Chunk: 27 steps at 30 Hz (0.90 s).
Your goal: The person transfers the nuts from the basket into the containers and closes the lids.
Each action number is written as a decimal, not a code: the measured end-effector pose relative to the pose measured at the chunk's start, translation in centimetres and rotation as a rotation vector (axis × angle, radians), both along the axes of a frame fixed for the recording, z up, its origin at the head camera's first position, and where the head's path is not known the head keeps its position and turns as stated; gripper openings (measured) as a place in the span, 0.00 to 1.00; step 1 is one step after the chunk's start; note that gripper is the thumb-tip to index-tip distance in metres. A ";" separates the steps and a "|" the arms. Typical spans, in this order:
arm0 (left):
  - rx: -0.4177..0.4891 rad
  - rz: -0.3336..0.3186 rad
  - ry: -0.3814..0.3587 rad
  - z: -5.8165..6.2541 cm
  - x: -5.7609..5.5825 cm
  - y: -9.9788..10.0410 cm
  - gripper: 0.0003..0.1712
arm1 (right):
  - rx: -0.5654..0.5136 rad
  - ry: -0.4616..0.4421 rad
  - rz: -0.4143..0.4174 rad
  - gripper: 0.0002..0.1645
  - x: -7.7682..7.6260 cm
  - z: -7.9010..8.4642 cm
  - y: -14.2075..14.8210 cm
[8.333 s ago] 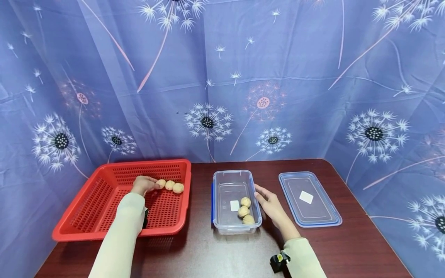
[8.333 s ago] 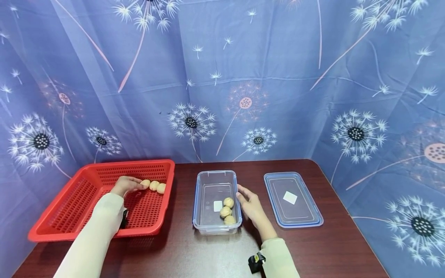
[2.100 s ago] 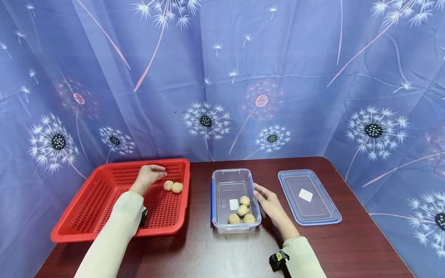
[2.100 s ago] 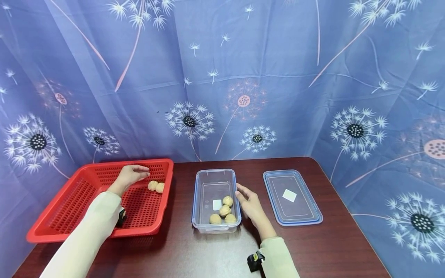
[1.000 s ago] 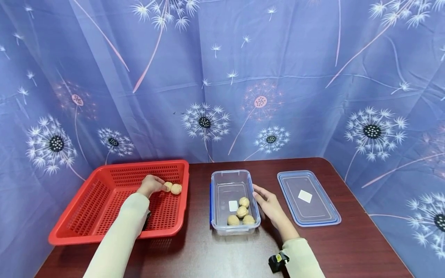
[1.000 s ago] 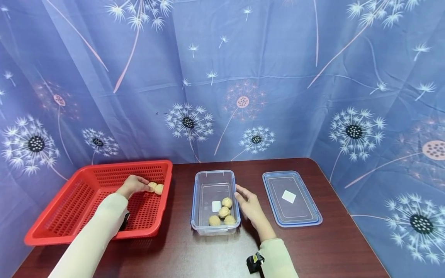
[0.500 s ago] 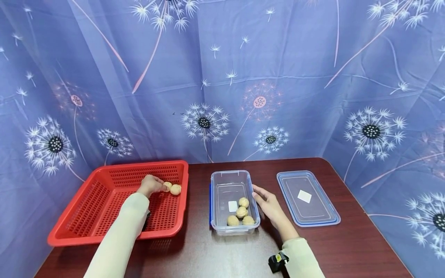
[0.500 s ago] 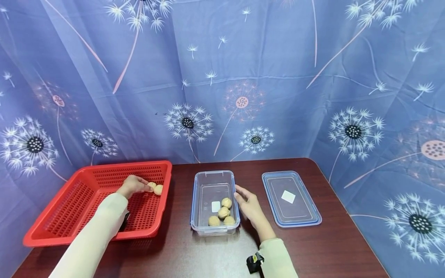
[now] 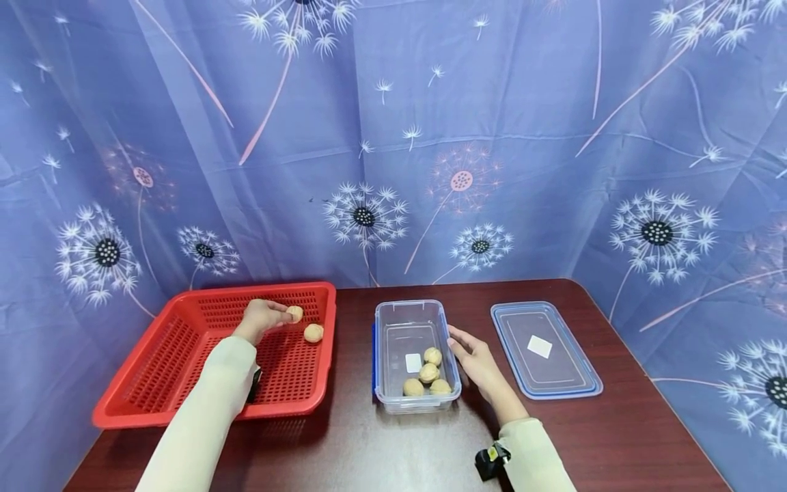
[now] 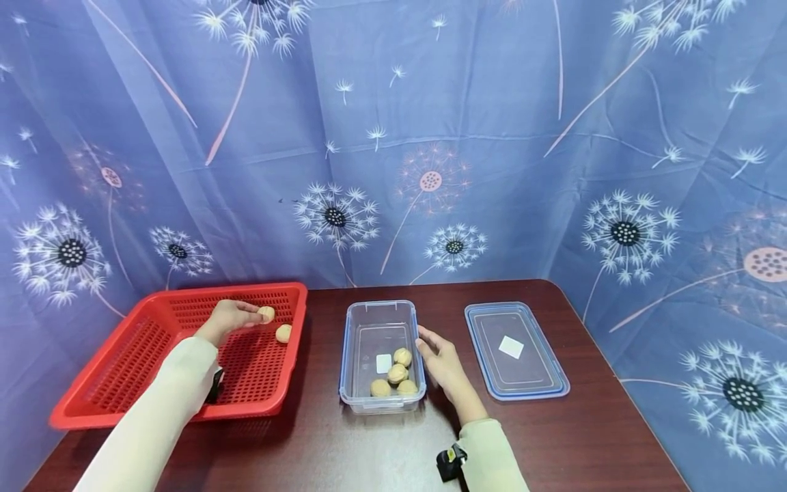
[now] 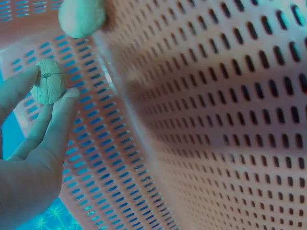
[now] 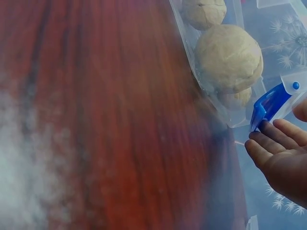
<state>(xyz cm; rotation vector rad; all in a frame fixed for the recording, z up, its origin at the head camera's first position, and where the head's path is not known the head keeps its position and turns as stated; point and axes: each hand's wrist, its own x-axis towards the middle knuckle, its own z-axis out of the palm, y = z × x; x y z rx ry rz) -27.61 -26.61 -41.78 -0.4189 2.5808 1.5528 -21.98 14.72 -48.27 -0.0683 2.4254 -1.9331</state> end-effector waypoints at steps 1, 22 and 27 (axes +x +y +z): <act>0.006 0.003 0.005 0.2 0.0 0.1 0.23 | 0.001 0.002 -0.002 0.25 0.0 0.0 0.0; 0.098 0.030 0.146 4.4 1.9 3.5 0.26 | -0.008 -0.001 -0.003 0.24 0.0 -0.1 -0.2; 0.133 0.025 0.194 4.7 2.2 4.7 0.25 | 0.004 0.006 -0.016 0.24 -0.1 -0.3 -0.1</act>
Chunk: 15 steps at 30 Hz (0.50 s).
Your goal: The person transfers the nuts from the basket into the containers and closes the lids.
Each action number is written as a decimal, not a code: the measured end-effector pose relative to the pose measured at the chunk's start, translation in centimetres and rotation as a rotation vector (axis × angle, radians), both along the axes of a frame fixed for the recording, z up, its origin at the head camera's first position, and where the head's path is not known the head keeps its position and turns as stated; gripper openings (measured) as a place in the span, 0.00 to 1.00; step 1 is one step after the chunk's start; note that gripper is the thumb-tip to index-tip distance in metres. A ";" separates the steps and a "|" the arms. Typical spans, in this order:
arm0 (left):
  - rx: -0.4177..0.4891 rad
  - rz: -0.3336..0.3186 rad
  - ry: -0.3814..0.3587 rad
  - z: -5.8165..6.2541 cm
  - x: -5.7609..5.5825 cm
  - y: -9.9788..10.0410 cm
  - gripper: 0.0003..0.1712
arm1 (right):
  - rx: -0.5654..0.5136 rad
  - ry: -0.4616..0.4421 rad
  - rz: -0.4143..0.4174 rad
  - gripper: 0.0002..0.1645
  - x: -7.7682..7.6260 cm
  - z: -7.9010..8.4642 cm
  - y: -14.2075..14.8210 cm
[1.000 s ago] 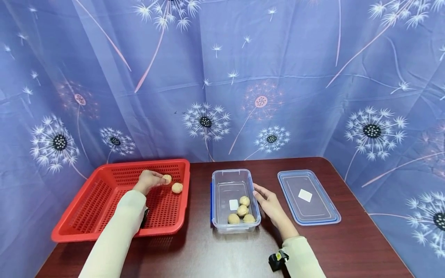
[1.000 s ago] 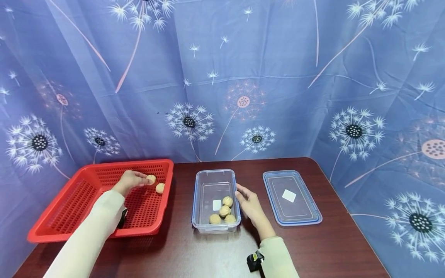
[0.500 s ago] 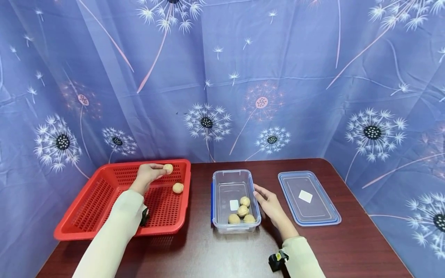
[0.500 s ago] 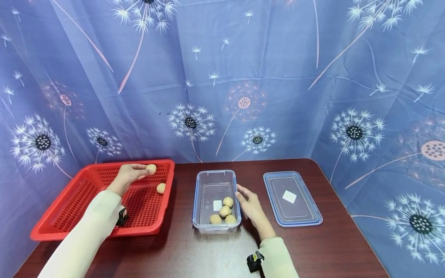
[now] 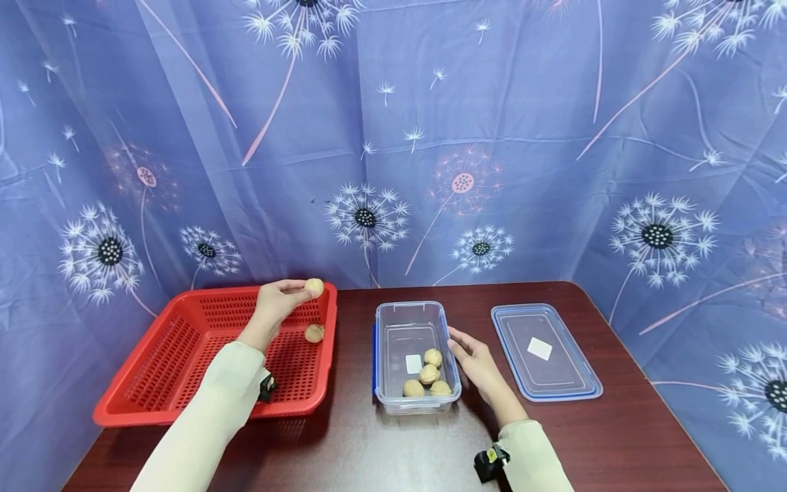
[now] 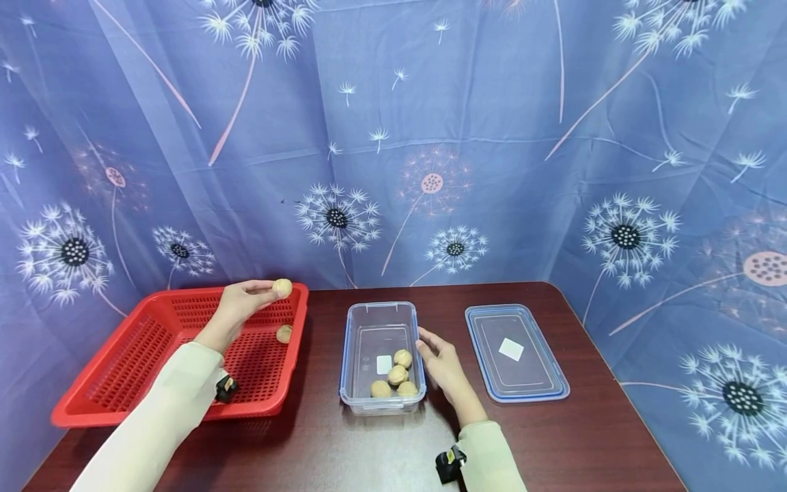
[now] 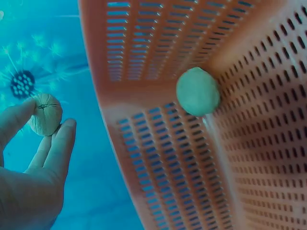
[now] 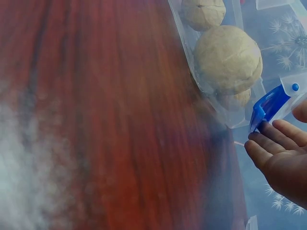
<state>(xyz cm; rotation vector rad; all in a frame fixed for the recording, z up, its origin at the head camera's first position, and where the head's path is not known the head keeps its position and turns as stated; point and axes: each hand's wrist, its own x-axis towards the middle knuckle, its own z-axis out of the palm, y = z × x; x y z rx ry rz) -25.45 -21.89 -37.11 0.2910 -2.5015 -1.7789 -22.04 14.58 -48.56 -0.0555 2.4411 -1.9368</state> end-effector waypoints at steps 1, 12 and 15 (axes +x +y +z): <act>0.002 -0.005 0.006 0.2 0.1 0.2 0.25 | 0.002 0.000 0.000 0.24 0.0 0.0 0.0; 0.040 -0.051 0.044 2.5 0.7 3.7 0.25 | -0.005 0.007 -0.001 0.24 -0.1 0.0 0.0; 0.067 -0.066 0.043 3.1 1.1 4.9 0.25 | -0.001 0.002 0.002 0.24 -0.1 0.0 0.0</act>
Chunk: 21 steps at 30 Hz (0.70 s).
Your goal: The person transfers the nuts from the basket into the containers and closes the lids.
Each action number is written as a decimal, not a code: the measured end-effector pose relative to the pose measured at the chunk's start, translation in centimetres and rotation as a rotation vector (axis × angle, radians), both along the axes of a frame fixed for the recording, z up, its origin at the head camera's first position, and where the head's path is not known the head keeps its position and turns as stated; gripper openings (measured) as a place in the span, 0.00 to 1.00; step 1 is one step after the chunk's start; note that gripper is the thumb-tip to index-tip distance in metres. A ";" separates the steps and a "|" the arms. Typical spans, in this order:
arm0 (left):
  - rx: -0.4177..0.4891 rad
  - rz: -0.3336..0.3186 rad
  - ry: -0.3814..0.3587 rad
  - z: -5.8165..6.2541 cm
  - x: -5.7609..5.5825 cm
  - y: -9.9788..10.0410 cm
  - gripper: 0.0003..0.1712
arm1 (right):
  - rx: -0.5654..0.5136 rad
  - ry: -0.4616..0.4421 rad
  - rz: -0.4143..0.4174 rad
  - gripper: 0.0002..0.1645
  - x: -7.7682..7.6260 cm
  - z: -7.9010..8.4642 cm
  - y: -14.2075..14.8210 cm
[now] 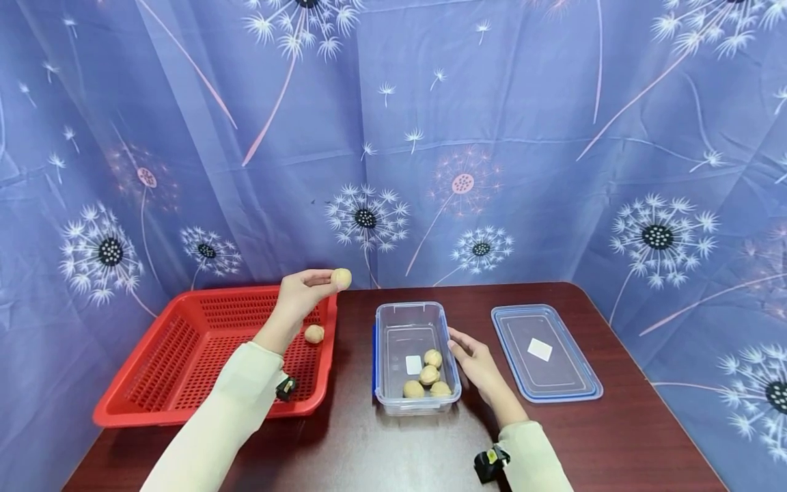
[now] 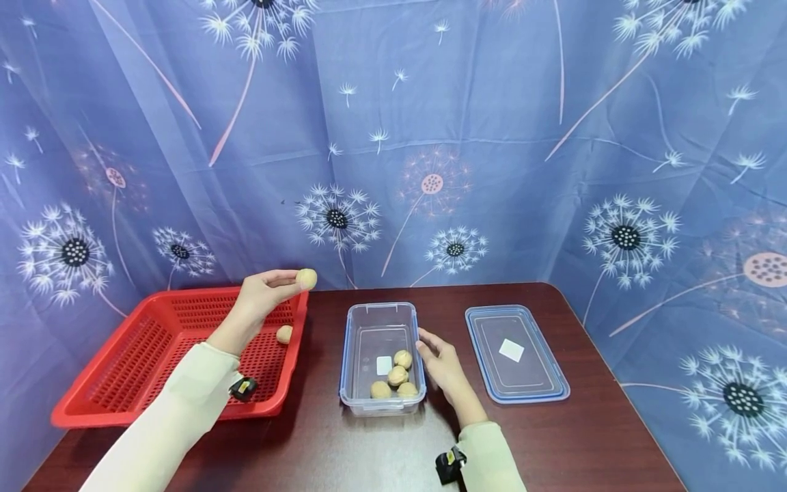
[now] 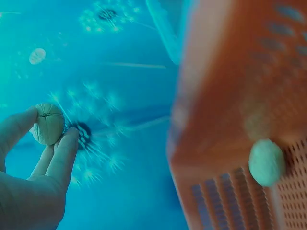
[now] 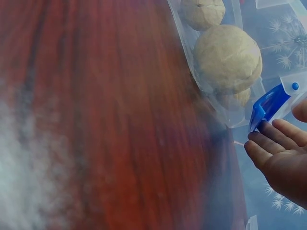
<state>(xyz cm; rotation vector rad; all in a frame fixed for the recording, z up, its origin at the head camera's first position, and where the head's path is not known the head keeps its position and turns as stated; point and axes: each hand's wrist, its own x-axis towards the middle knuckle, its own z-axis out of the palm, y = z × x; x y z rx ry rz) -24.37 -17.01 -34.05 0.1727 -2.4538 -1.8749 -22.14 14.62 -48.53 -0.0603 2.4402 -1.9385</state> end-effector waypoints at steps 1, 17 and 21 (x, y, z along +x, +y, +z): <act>0.009 -0.003 -0.004 0.2 0.2 0.4 0.25 | 0.000 -0.002 0.002 0.24 0.0 0.0 0.0; 0.116 -0.053 0.088 -0.1 2.2 6.8 0.20 | 0.000 0.006 0.002 0.24 -0.2 -0.1 0.0; 0.141 -0.053 0.073 -1.5 2.7 8.1 0.19 | 0.003 0.004 0.002 0.24 -0.1 -0.2 0.0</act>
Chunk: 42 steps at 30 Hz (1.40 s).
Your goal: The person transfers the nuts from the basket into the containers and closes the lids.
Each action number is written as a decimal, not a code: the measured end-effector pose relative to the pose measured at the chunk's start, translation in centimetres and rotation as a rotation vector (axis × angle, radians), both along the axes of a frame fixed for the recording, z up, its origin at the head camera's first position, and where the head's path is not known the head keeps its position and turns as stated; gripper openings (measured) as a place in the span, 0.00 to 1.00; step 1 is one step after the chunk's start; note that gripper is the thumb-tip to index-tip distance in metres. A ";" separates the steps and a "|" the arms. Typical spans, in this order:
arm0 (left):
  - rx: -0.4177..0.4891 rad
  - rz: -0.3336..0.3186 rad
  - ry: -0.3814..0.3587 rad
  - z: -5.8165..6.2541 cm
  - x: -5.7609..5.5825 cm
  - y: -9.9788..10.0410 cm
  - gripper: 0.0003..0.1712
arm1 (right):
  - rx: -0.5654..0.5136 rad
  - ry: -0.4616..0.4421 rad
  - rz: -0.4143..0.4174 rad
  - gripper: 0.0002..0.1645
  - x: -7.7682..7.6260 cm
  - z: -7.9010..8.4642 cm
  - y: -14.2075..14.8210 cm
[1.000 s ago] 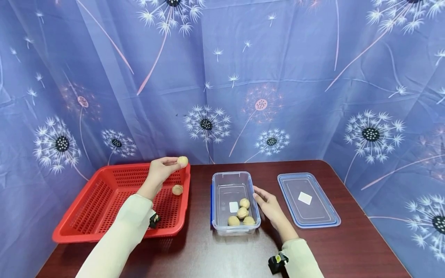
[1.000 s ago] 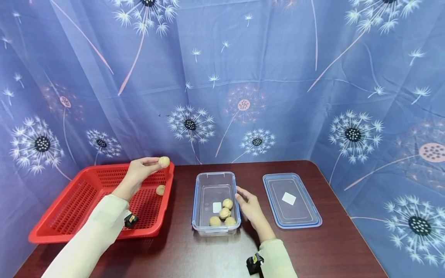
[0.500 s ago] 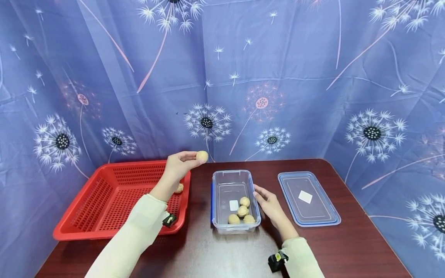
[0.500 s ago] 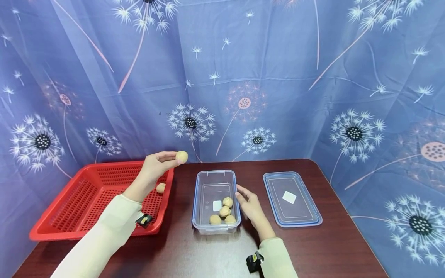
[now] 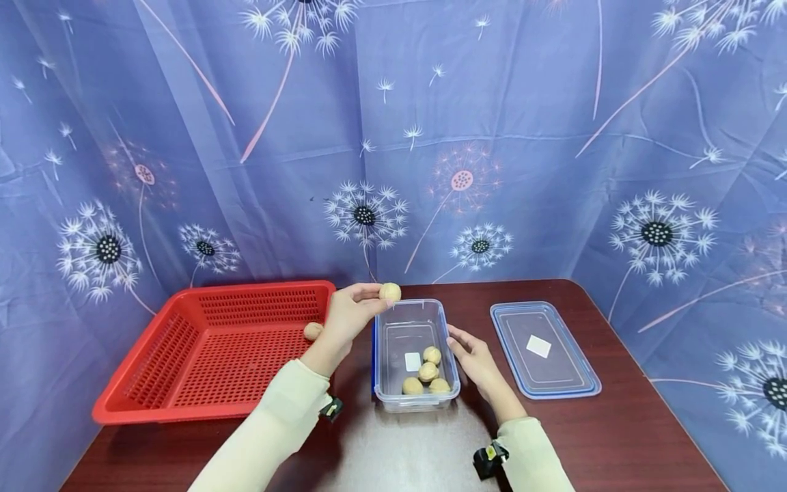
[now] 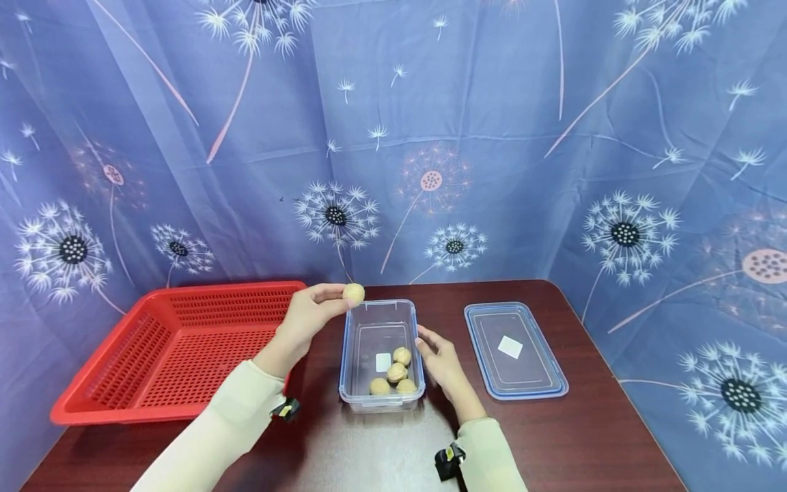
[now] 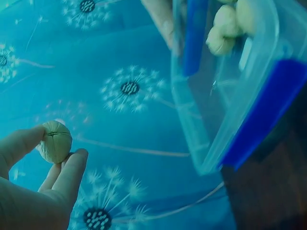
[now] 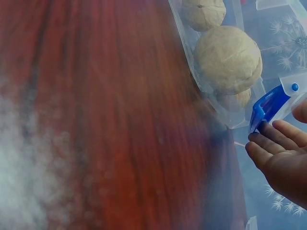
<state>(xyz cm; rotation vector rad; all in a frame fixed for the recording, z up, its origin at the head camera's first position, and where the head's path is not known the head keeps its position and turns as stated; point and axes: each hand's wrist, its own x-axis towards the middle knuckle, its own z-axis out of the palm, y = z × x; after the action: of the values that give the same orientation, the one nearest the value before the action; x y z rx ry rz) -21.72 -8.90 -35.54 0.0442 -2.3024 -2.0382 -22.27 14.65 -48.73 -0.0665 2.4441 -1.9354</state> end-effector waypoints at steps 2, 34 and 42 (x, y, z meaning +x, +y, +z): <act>0.009 -0.005 0.000 -0.7 0.2 0.6 0.18 | -0.001 -0.002 -0.001 0.24 0.0 0.0 0.0; -0.176 -0.026 0.021 -10.4 -3.3 5.3 0.15 | 0.019 0.077 -0.017 0.23 0.3 -0.2 0.0; -0.147 -0.082 0.005 -11.2 -4.2 5.8 0.14 | 0.004 0.001 -0.013 0.24 0.3 0.0 -0.1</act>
<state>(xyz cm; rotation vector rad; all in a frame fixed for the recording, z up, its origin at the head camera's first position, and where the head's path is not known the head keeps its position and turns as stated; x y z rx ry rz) -25.96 -3.11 -46.72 -0.0635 -2.4831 -1.8949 -22.01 14.52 -48.68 -0.0509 2.4554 -1.9355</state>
